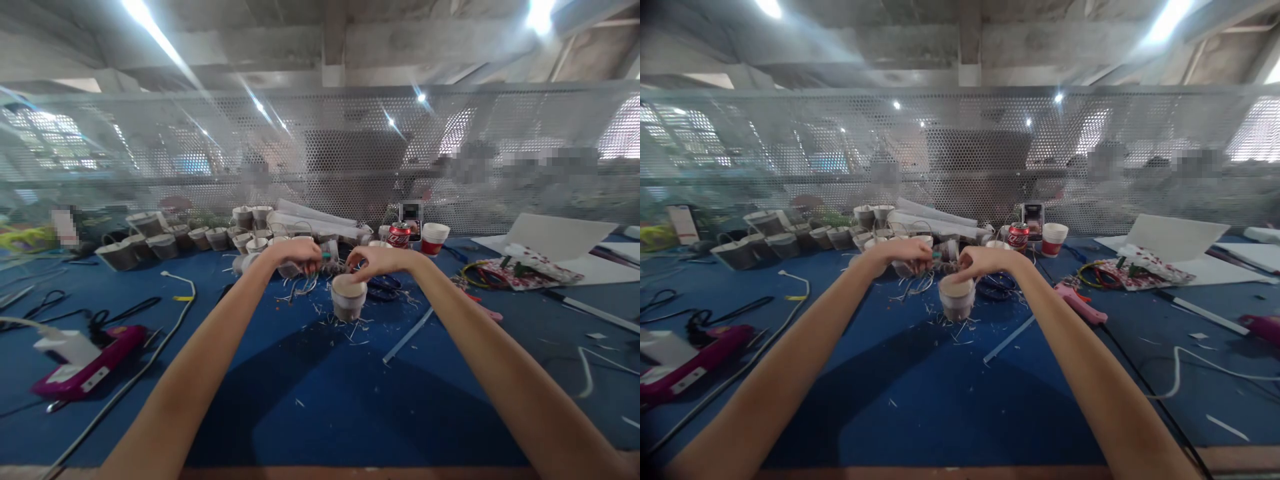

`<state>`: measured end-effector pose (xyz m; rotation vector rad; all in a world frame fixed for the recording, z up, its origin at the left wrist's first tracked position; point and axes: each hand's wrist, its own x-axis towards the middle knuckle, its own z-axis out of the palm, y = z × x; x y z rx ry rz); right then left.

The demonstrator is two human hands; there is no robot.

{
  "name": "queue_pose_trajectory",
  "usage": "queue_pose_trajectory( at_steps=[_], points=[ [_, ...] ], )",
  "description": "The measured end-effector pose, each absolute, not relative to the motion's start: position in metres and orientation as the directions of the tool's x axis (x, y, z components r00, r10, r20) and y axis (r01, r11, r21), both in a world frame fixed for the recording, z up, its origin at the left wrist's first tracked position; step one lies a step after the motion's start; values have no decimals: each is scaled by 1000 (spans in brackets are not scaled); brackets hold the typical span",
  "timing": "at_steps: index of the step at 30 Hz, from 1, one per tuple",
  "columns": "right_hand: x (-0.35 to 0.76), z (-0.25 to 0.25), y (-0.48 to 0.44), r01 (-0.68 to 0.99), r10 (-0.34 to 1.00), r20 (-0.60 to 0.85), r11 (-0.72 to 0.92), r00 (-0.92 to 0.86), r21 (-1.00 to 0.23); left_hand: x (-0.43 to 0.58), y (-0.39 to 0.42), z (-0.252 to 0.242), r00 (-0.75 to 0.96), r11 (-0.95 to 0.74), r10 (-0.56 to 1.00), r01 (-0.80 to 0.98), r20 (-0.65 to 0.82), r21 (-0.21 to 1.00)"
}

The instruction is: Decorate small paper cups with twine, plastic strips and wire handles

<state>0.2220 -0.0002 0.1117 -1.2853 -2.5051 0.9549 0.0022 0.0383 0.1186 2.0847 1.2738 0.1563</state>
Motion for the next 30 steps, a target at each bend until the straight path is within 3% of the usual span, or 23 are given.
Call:
queue_pose_trajectory(
  at_steps=[2, 6, 12, 20, 23, 27, 30],
  points=[
    [218, 109, -1, 696, 746, -163, 487, -646, -527, 3, 42, 103, 604, -344, 722, 736, -337, 583],
    [208, 106, -5, 695, 702, -196, 547, -684, -468, 15, 57, 67, 681, -466, 726, 588, -95, 661],
    [206, 108, -9, 713, 718, -218, 511, -661, -480, 20, 68, 51, 680, -527, 733, 543, 26, 654],
    [250, 138, -9, 741, 889, -113, 292, -443, -605, -8, 65, 85, 502, -467, 862, 731, 72, 497],
    [264, 145, -11, 788, 883, -230, 216, -410, -577, -18, 63, 97, 463, -422, 886, 797, 12, 433],
    [267, 148, -18, 860, 802, -457, 132, -384, -493, -22, 54, 110, 478, -439, 870, 862, -119, 254],
    [271, 155, -25, 838, 783, -450, 160, -429, -521, -25, 37, 126, 431, -418, 898, 898, -86, 136]
  ],
)
